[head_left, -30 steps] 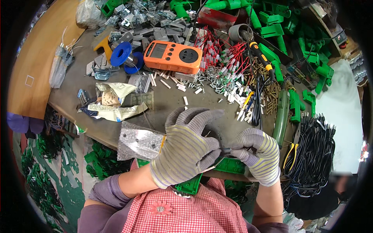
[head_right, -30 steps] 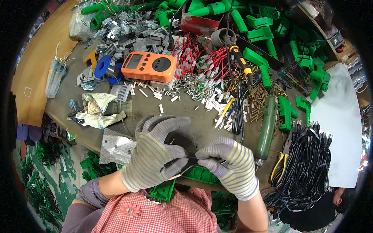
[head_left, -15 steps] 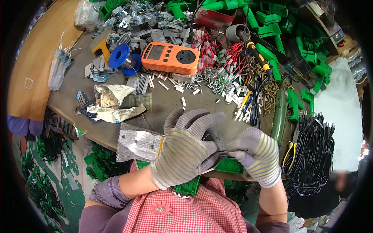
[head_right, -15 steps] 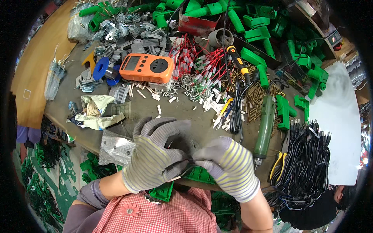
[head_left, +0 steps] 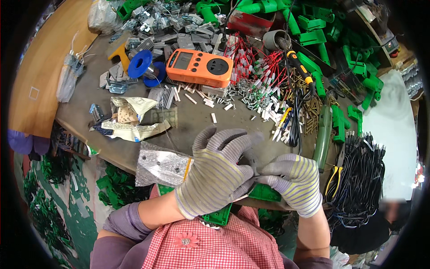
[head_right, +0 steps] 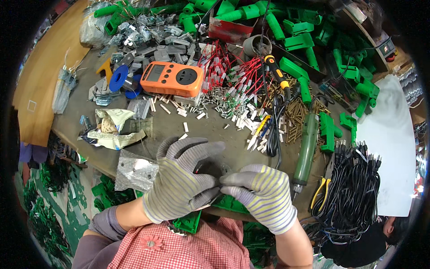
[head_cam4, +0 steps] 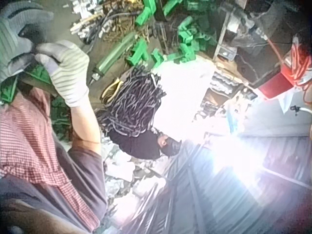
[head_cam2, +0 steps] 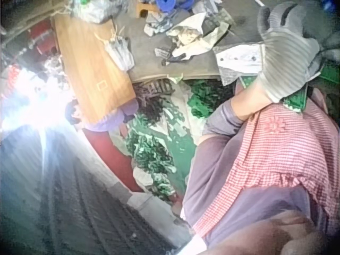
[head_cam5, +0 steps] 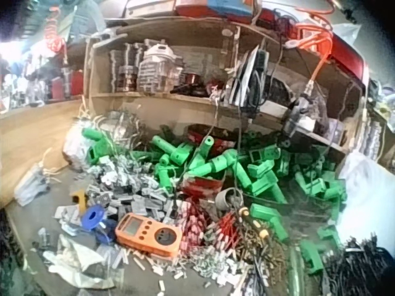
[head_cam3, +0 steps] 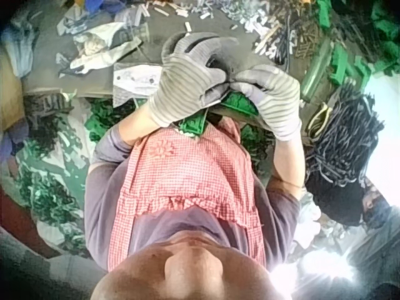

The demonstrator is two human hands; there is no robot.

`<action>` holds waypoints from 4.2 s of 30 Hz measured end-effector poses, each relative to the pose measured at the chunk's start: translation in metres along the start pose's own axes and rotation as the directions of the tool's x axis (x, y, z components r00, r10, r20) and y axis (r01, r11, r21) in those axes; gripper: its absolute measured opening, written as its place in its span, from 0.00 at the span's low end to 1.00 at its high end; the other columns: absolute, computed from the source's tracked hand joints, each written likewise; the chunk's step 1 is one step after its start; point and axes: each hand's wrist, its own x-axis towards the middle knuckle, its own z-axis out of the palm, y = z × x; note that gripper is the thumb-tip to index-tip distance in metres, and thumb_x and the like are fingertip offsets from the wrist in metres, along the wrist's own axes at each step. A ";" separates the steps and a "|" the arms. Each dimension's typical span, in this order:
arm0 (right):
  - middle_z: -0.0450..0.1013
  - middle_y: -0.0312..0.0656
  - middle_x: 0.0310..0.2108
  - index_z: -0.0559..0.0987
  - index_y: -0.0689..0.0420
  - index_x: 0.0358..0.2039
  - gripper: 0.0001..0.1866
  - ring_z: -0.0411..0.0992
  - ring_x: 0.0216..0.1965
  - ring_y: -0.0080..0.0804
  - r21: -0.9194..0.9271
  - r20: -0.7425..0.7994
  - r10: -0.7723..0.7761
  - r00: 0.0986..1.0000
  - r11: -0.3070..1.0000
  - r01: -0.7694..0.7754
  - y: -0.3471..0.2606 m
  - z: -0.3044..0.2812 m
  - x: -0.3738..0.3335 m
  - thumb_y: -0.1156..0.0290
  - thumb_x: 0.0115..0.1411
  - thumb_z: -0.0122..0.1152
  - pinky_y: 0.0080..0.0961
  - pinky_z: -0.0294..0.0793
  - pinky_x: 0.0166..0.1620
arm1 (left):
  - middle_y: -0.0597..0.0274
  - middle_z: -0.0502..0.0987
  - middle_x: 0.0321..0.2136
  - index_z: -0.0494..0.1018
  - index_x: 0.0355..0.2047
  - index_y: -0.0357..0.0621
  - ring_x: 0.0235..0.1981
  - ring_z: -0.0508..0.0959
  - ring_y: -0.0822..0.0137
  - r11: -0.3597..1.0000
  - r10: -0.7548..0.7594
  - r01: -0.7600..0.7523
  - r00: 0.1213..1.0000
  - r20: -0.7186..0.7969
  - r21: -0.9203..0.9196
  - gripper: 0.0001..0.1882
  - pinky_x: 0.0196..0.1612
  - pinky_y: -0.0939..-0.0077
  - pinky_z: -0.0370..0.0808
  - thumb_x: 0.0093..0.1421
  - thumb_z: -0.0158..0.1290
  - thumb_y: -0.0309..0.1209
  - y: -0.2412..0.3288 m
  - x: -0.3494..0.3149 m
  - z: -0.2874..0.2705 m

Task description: The person solders wires inside a green plastic casing using a soldering iron and fits components into place. Afterward, the person unwraps an ice cream bar and reaches for parts on the workbench.

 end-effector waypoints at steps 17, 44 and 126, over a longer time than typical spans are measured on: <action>0.74 0.40 0.26 0.81 0.59 0.29 0.07 0.74 0.28 0.33 0.111 -0.046 0.041 0.998 0.993 -0.036 0.000 -0.009 -0.004 0.79 0.47 0.68 0.26 0.73 0.34 | 0.61 0.72 0.56 0.77 0.19 0.54 0.54 0.71 0.48 1.000 -0.015 0.015 1.000 -0.011 -0.018 0.08 0.57 0.42 0.61 0.41 0.63 0.40 -0.001 -0.001 -0.002; 0.72 0.43 0.27 0.78 0.59 0.32 0.07 0.73 0.27 0.38 0.071 -0.111 -0.007 0.994 0.997 0.015 0.001 0.014 -0.008 0.69 0.60 0.63 0.30 0.72 0.33 | 0.56 0.70 0.59 0.80 0.22 0.53 0.56 0.68 0.48 0.998 -0.061 0.060 0.997 0.041 0.020 0.11 0.57 0.42 0.57 0.46 0.61 0.45 0.010 0.008 -0.013; 0.73 0.40 0.28 0.79 0.54 0.36 0.21 0.71 0.27 0.41 -0.507 0.158 -0.623 0.766 0.615 0.604 -0.166 0.037 0.084 0.69 0.37 0.71 0.36 0.70 0.31 | 0.61 0.78 0.36 0.80 0.33 0.48 0.34 0.79 0.58 0.947 0.207 -0.049 0.849 -0.486 0.319 0.15 0.31 0.62 0.75 0.44 0.67 0.36 -0.075 -0.129 -0.215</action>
